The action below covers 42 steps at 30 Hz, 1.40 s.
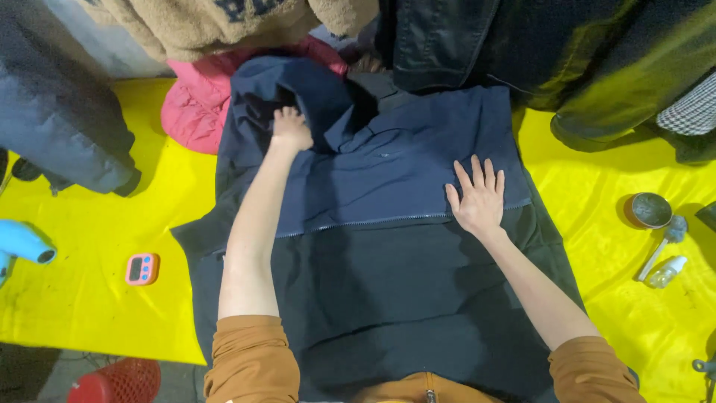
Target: The person uses a hairdryer to warm a dark jacket laid on a yellow table, then folds it by hand into a compact rectangle. The person smooths the fabric, folds the sleeves inward, folds the body in half, and then folds it again to complete the task.
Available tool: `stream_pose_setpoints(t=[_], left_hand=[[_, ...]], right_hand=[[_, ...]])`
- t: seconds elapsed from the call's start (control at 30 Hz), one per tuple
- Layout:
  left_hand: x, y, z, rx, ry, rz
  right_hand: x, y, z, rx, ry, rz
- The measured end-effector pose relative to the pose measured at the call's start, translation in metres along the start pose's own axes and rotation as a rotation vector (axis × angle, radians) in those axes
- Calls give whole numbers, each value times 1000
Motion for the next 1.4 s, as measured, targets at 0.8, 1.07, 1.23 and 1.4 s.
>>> stream_pose_setpoints(t=[0.8, 1.07, 1.23, 1.4], left_hand=[[-49, 120, -1, -536, 142, -351], [-38, 93, 26, -229, -15, -656], [-34, 92, -59, -393, -252, -502], [35, 1, -46, -658, -125, 18]], right_hand=[[-4, -3, -2, -37, 24, -35], [-3, -1, -2, -73, 30, -81], [-3, -2, -3, -79, 62, -72], [-4, -7, -4, -98, 33, -109]])
Point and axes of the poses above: each hand's wrist, its own z-axis towards the middle knuckle, its own y-axis out of the back of the hand, x = y × z, the point moved 2 cm from there along z, towards the middle knuckle, and after that the axes turned 3 degrees about z, right-handed, at the moved point
